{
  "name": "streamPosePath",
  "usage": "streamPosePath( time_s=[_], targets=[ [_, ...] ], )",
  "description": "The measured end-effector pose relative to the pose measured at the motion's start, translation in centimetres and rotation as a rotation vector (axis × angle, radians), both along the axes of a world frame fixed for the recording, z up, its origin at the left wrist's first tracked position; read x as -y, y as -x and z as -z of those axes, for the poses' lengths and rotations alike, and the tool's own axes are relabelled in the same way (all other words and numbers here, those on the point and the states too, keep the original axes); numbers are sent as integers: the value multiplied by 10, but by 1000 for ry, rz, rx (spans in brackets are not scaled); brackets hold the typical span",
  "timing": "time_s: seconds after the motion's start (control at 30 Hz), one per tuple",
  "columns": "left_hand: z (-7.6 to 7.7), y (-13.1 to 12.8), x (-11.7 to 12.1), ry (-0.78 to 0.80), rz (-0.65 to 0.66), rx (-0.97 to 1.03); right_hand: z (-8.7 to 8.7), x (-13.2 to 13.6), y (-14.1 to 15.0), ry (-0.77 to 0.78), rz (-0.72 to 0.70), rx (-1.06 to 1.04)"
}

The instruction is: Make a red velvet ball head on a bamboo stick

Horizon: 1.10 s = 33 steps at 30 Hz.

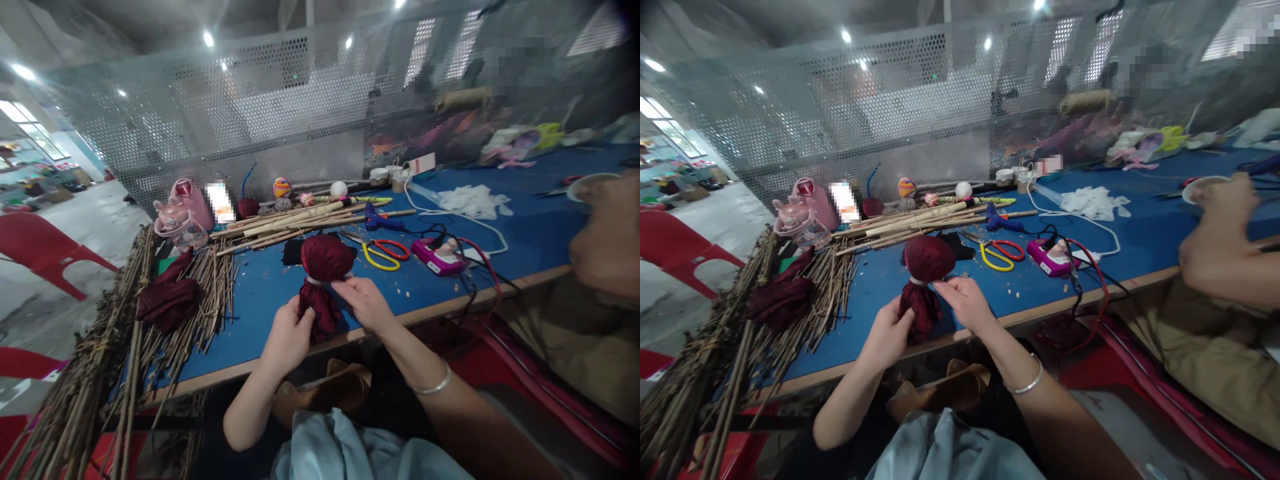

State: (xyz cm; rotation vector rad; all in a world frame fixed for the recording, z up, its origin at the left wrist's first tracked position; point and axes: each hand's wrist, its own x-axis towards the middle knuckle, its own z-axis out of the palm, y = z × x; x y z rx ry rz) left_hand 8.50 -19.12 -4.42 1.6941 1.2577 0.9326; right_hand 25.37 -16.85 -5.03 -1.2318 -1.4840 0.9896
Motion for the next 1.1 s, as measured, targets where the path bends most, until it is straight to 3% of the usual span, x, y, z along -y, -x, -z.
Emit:
streamPosePath(
  time_s=[0.1, 0.23, 0.37, 0.5, 0.6, 0.67, 0.73, 0.87, 0.9, 0.93, 1.03, 1.1],
  targets=[
    [-4, -1, 1, 87, 72, 231, -2, -4, 1, 7, -36, -33],
    [-5, -4, 3, 183, 74, 370, 1, -10, 4, -1, -60, -127],
    [4, -3, 2, 265, 55, 491, 0, -14, 5, 3, 30, -168],
    [15, -1, 0, 392, 9, 551, -4, -17, 4, 2, 127, -172],
    [19, -1, -2, 503, 4, 585, -6, -19, 1, -86, 36, -259],
    [18, 2, -2, 575, 16, 482, -6, -20, -1, -93, 22, -243],
    [12, 7, -2, 468, -42, 305, -6, -20, -1, -65, 119, -122],
    [-10, 13, 5, -215, -501, -42, -7, -15, 4, -26, 267, 118],
    [-13, 11, 7, -298, -544, -115, -7, -14, 6, -25, 269, 157],
    [-15, 8, 10, -302, -503, -172, -7, -14, 9, -28, 274, 194],
    [-7, -6, 11, -75, -204, -225, -8, -13, 14, -47, 283, 300],
    [6, -12, 7, -27, -190, -191, -10, -12, 16, -56, 240, 338]
  ],
)
